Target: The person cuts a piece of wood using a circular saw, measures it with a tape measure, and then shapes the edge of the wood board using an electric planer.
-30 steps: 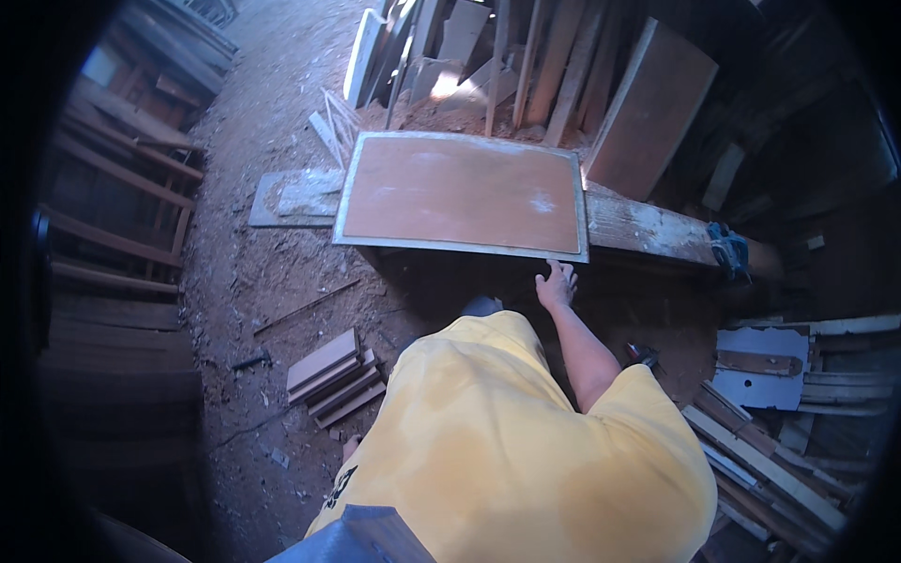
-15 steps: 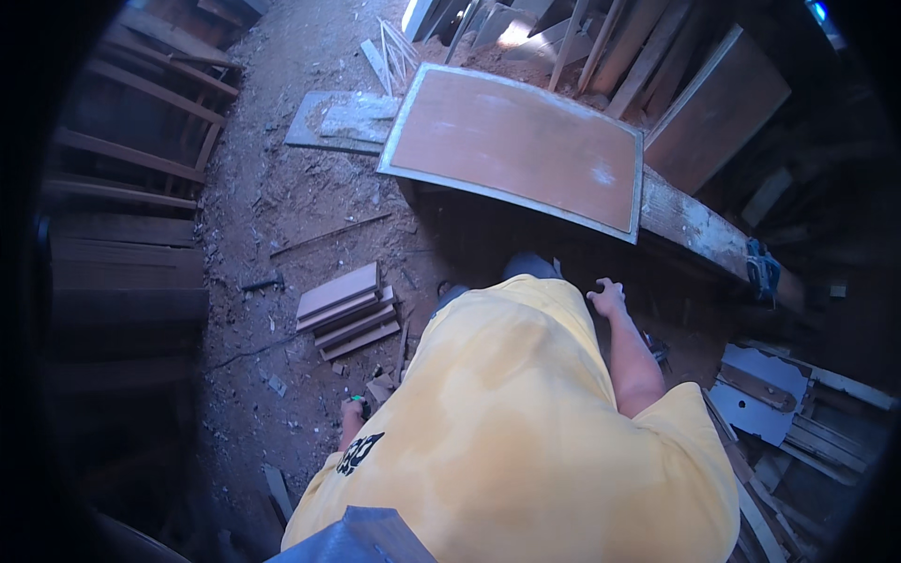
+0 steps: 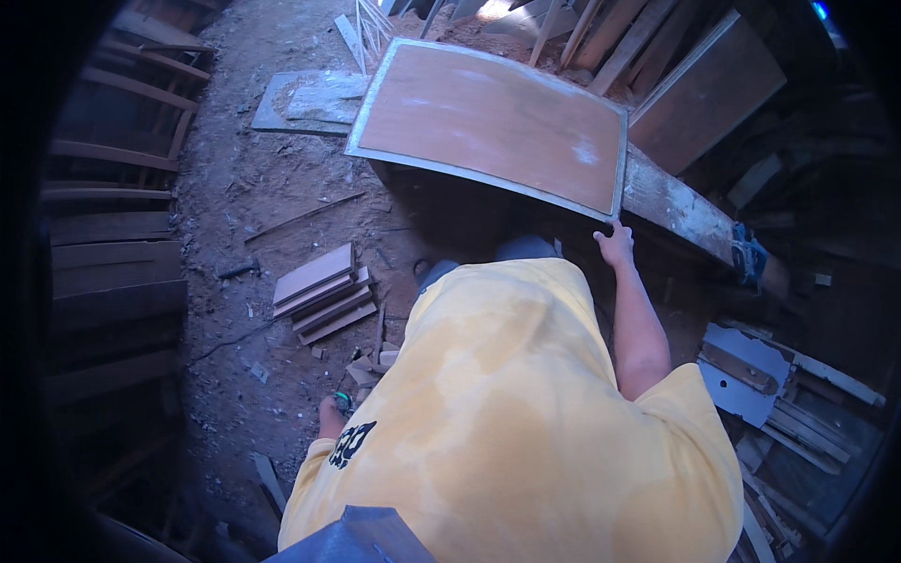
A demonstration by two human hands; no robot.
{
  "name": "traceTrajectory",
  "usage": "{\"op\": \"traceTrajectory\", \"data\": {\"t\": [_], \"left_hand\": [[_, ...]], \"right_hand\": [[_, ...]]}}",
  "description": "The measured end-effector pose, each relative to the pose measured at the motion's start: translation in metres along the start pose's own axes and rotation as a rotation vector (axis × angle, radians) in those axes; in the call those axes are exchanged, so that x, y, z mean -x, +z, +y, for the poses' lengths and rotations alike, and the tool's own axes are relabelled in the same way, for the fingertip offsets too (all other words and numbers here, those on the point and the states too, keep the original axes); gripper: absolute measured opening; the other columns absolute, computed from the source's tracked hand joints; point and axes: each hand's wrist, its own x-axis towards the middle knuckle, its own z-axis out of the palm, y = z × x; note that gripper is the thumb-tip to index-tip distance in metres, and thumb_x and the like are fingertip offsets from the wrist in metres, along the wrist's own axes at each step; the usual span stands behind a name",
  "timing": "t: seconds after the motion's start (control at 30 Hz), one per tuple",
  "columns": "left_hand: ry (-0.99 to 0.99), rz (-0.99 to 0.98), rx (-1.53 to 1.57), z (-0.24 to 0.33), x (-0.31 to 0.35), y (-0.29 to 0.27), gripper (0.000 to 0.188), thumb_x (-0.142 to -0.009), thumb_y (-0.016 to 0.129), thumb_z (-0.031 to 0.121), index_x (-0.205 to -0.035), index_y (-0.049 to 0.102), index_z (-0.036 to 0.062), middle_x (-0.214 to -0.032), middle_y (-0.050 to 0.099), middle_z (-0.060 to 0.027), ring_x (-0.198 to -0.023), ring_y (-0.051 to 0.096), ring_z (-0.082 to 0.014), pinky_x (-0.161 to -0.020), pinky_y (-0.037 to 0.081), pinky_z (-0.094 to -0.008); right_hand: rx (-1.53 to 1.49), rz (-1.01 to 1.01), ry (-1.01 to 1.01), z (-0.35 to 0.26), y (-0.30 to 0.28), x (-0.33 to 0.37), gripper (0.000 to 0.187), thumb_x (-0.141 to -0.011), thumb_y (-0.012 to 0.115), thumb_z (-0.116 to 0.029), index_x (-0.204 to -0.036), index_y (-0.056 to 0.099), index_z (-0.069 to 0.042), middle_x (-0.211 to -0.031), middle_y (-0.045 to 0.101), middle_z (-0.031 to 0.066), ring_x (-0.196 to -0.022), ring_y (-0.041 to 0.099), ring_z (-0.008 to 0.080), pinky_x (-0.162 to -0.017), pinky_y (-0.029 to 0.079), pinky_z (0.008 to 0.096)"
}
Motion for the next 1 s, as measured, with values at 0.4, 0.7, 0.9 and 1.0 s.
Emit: {"op": "traceTrajectory", "data": {"t": [0.4, 0.7, 0.9, 1.0], "left_hand": [[-0.135, 0.16, 1.248, 0.401, -0.318, 0.041, 0.078, -0.099, 0.066, 0.05, -0.154, 0.038, 0.0026, -0.154, 0.046, -0.0226, -0.141, 0.048, -0.0376, -0.118, 0.039, -0.0493], [-0.239, 0.46, 1.482, 0.524, -0.42, 0.057, 0.073, -0.092, 0.077, 0.049, -0.141, 0.046, 0.0052, -0.144, 0.054, -0.0137, -0.134, 0.052, -0.0295, -0.111, 0.039, -0.0589], [-0.267, 0.279, 1.301, 0.519, -0.429, 0.045, 0.05, -0.098, 0.069, 0.049, -0.128, 0.059, 0.0101, -0.118, 0.065, -0.0092, -0.1, 0.061, -0.0232, -0.082, 0.053, -0.05], [-0.163, 0.249, 1.312, 0.484, -0.414, 0.022, 0.053, -0.104, 0.062, 0.041, -0.14, 0.052, 0.0026, -0.134, 0.062, -0.0167, -0.122, 0.062, -0.032, -0.089, 0.057, -0.0549]], "right_hand": [[-0.221, -0.226, 0.062, 0.006, -0.003, -0.144, 0.13, -0.073, 0.091, -0.05, -0.154, 0.016, 0.019, -0.154, 0.041, 0.0375, -0.143, 0.046, 0.042, -0.116, 0.041, 0.0447], [-0.414, -0.296, 0.197, 0.062, 0.044, -0.124, 0.081, -0.076, 0.092, -0.044, -0.128, 0.059, 0.008, -0.1, 0.07, 0.0135, -0.08, 0.066, 0.0229, -0.053, 0.05, 0.0372], [-0.564, -0.621, 0.275, 0.032, 0.007, -0.127, 0.04, -0.09, 0.08, -0.04, -0.109, 0.071, -0.006, -0.09, 0.072, 0.0057, -0.062, 0.063, 0.0152, -0.047, 0.042, 0.0296], [-0.726, -0.485, 0.161, 0.021, 0.024, -0.118, 0.058, -0.082, 0.087, -0.039, -0.116, 0.069, 0.004, -0.107, 0.072, 0.015, -0.09, 0.072, 0.0235, -0.064, 0.06, 0.0374]]}}
